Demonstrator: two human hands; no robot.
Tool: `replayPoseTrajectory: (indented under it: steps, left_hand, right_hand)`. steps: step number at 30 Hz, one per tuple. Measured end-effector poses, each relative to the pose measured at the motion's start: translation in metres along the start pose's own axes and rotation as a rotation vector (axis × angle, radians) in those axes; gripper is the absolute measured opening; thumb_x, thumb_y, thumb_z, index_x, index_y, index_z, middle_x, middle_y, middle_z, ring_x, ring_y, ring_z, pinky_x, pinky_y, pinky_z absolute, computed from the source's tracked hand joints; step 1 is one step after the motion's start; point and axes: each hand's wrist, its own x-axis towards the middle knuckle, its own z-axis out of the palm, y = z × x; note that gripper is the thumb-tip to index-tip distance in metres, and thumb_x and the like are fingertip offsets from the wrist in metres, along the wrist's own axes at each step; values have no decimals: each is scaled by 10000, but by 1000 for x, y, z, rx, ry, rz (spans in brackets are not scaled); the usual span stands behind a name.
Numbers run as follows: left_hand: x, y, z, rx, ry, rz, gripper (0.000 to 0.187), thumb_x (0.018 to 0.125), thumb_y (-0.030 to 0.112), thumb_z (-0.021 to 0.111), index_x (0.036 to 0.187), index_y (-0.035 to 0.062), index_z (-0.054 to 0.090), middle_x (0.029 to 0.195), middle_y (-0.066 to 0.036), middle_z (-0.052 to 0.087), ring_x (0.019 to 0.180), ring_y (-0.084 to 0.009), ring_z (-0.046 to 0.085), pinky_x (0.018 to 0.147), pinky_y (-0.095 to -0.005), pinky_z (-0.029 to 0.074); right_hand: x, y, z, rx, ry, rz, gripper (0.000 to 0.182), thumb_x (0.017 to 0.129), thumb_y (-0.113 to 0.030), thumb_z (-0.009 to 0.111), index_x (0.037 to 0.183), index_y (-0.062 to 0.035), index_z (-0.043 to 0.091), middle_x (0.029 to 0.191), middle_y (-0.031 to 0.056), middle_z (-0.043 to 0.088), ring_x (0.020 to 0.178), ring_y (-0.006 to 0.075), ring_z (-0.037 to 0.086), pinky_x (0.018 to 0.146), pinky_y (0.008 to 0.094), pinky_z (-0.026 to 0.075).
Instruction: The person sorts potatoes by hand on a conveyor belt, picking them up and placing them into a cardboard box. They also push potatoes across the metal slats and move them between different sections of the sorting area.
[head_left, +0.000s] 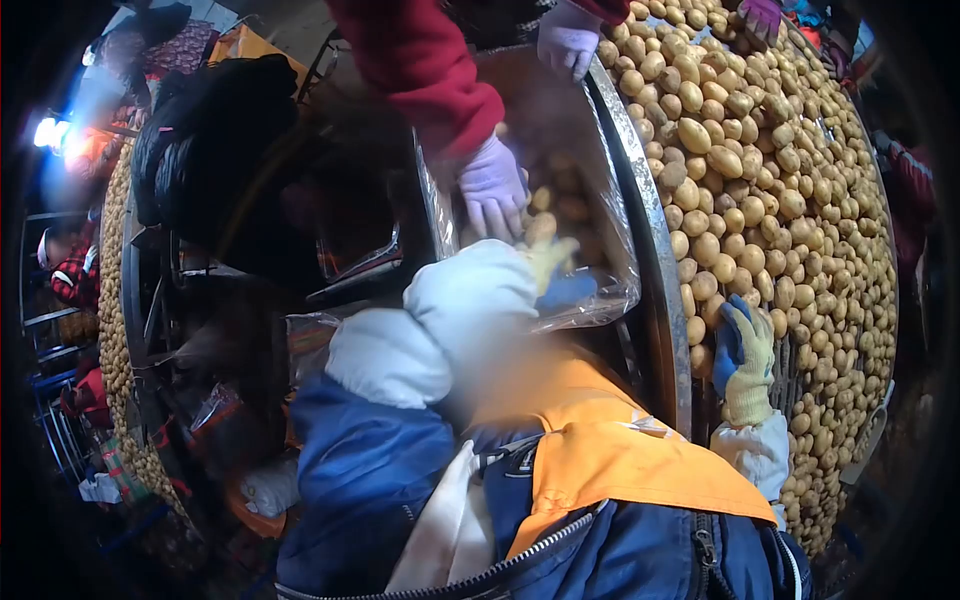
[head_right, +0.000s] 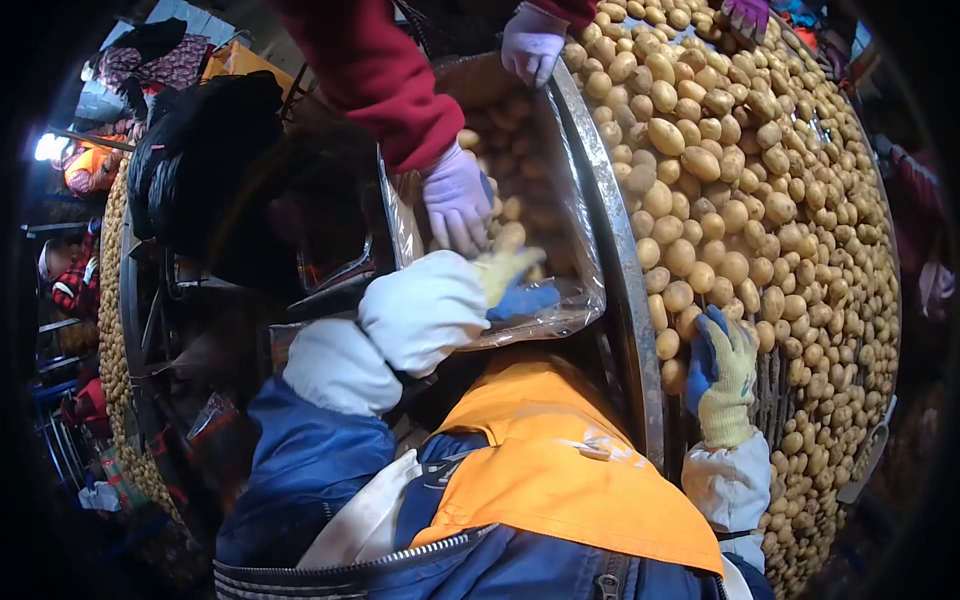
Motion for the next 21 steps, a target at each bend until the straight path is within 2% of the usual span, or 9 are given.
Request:
replayPoseTrajectory:
  steps: [1, 2, 4, 5, 6, 11, 14, 18, 21]
  left_hand:
    - [3, 11, -7, 25, -268, -34, 577, 1013, 505, 607, 1418, 95, 563, 1148, -134, 696, 949, -235, 692, 823, -324, 539]
    - [15, 17, -29, 23, -273, -32, 577, 1013, 505, 607, 1418, 95, 563, 1148, -134, 696, 949, -235, 692, 823, -324, 539]
    - [51, 31, -124, -828, -1141, -296, 668, 979, 533, 632, 1463, 87, 521, 1349, -178, 630, 1144, -338, 645, 950, -382, 526]
    - [27, 34, -248, -738, -741, 168, 429, 1046, 258, 523, 1455, 132, 547, 1294, -97, 664, 1197, -202, 640, 968, -320, 533]
    - [11, 43, -276, -684, -715, 195, 453, 1036, 285, 539, 1459, 120, 542, 1318, -123, 643, 1225, -240, 613, 996, -346, 509]
    - [-33, 92, -163, -571, -704, -298, 614, 988, 420, 619, 1476, 62, 516, 1440, -256, 538, 1362, -427, 477, 1137, -475, 389]
    - [-23, 101, -151, -607, -553, -254, 615, 966, 429, 653, 1427, 35, 551, 1439, -286, 538, 1368, -510, 458, 1171, -544, 357]
    - [-33, 99, -131, -581, -497, -100, 516, 959, 359, 658, 1357, 36, 596, 1308, -246, 621, 1286, -510, 504, 1137, -548, 378]
    - [-43, 97, -121, -402, -278, -4, 349, 932, 342, 665, 1194, 118, 726, 1152, -132, 701, 1129, -344, 628, 938, -544, 499]
  right_hand:
    - [-2, 0, 0, 0, -8, 4, 407, 879, 10, 674, 1274, -83, 694, 1324, 146, 683, 1249, 378, 614, 1116, 484, 435]
    - [-2, 2, 0, -16, -19, 19, 403, 880, 12, 670, 1271, -82, 696, 1322, 148, 684, 1247, 380, 614, 1119, 486, 433]
    - [-4, 3, 2, -29, -30, 52, 400, 881, 14, 667, 1268, -81, 697, 1319, 149, 684, 1246, 382, 615, 1121, 489, 432]
    - [-3, 3, 2, -16, -21, 44, 395, 884, 15, 664, 1266, -80, 700, 1315, 149, 686, 1248, 382, 615, 1124, 491, 430]
    - [-3, 4, 3, -1, -15, 34, 391, 886, 16, 662, 1263, -78, 703, 1312, 149, 688, 1251, 381, 616, 1126, 492, 428]
    - [-1, 6, 10, 6, 35, 26, 363, 898, -9, 661, 1249, -90, 711, 1283, 146, 698, 1229, 377, 626, 1126, 499, 426]
    - [-2, 4, 9, -19, 45, 10, 341, 908, -32, 657, 1238, -98, 714, 1258, 146, 705, 1202, 375, 639, 1116, 500, 432]
    - [-8, 4, 11, 6, 43, 8, 354, 902, -18, 657, 1245, -85, 710, 1247, 154, 708, 1203, 374, 642, 1105, 493, 445]
    - [-15, 4, 7, 7, 5, 16, 368, 891, -19, 658, 1250, -78, 705, 1261, 155, 702, 1207, 376, 639, 1101, 491, 448]
